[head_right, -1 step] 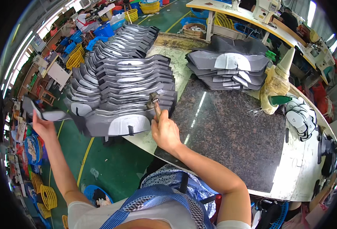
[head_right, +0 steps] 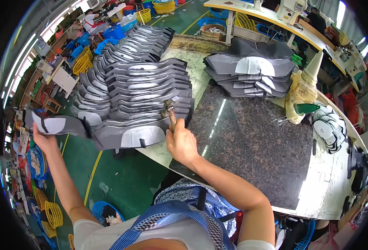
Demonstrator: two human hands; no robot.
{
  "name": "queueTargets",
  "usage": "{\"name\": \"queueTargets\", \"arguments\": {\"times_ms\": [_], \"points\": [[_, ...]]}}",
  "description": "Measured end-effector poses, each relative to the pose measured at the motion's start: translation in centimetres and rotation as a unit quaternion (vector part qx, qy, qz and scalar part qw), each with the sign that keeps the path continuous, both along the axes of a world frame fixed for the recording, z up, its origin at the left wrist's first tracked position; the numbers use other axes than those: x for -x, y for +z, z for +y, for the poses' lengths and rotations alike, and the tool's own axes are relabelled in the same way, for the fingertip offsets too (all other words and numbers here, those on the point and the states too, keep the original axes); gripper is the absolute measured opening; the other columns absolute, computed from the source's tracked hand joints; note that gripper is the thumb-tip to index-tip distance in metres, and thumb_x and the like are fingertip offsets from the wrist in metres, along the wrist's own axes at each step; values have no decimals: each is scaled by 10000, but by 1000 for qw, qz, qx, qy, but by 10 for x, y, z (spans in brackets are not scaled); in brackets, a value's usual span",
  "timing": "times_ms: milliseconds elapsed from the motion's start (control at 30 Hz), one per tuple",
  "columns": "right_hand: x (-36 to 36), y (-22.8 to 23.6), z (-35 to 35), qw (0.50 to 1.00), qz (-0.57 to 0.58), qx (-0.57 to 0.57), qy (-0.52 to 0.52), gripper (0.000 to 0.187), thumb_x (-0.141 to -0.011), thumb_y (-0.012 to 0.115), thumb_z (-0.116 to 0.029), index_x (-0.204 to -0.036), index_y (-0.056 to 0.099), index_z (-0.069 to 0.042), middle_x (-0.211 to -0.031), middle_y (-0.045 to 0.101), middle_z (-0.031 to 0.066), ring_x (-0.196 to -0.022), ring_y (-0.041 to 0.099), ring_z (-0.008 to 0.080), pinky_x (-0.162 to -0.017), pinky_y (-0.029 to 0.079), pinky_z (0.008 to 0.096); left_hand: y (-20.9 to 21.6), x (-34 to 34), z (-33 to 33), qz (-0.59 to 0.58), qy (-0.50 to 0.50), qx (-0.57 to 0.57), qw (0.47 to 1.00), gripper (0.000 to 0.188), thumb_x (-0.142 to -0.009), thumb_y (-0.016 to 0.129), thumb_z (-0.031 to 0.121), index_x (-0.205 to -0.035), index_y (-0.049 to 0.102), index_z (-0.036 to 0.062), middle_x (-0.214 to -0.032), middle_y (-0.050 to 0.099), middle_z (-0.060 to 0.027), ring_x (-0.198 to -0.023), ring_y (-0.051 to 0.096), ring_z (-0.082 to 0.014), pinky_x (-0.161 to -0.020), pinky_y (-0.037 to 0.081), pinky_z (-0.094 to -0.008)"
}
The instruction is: The person folds the edges of shoe upper pieces by hand and flattens the seams with a hammer on a work surface, stacking the finished pieces on the table.
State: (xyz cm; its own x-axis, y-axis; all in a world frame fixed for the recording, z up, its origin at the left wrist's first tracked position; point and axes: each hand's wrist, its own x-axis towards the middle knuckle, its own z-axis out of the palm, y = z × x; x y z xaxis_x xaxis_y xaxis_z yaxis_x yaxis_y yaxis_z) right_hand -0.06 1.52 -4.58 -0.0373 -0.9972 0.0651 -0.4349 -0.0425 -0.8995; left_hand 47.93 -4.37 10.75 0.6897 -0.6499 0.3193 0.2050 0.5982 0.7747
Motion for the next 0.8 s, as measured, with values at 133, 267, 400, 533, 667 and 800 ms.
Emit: {"name": "queueTargets", "arguments": {"times_ms": [133,267,400,533,667,800], "points": [[10,-6,-3,1000,-12,22,-6,308,-921,614,-184,-1039,430,34,-916,685,238,-802,681,436,-755,524,514,39,26,13,-228,-24,-110,967,364,-976,559,235,-1280,552,36,-1198,650,-109,-1033,666,-244,-882,548,-362],[42,37,20,932,-359,-42,17,568,-957,573,-512,-1162,477,10,-943,662,113,-763,678,166,-544,485,294,-5,193,32,-396,-406,-236,789,611,-942,600,129,-1485,358,-15,-1424,490,-86,-1167,555,-140,-979,454,-291],[98,62,81,885,-448,-93,-84,878,-907,220,-799,-1188,511,-20,-825,617,43,-514,530,99,-399,349,187,-62,335,41,-482,-670,-139,547,499,-1009,583,271,-1381,452,-34,-1186,607,-81,-1091,549,-126,-917,450,-276],[141,52,145,943,-254,-66,-206,416,-907,708,-301,-1152,516,-24,-911,620,46,-594,533,60,-457,395,211,-87,434,39,-485,-752,-144,423,385,-1032,521,350,-1172,565,-6,-970,617,-73,-893,548,-111,-806,455,-272],[147,35,184,895,-306,0,-323,361,-867,731,-96,-1147,520,-12,-844,627,14,-694,577,56,-579,459,204,-108,502,51,-439,-812,-110,369,184,-975,629,195,-914,608,23,-711,482,71,-686,449,-28,-634,410,-222],[178,19,221,910,-20,-86,-406,186,-940,646,-97,-1045,538,11,-866,664,68,-790,651,100,-677,514,213,-132,534,63,-524,-751,-61,397,168,-921,683,159,-911,641,-4,-732,576,-1,-690,579,-72,-633,473,-249]]}}
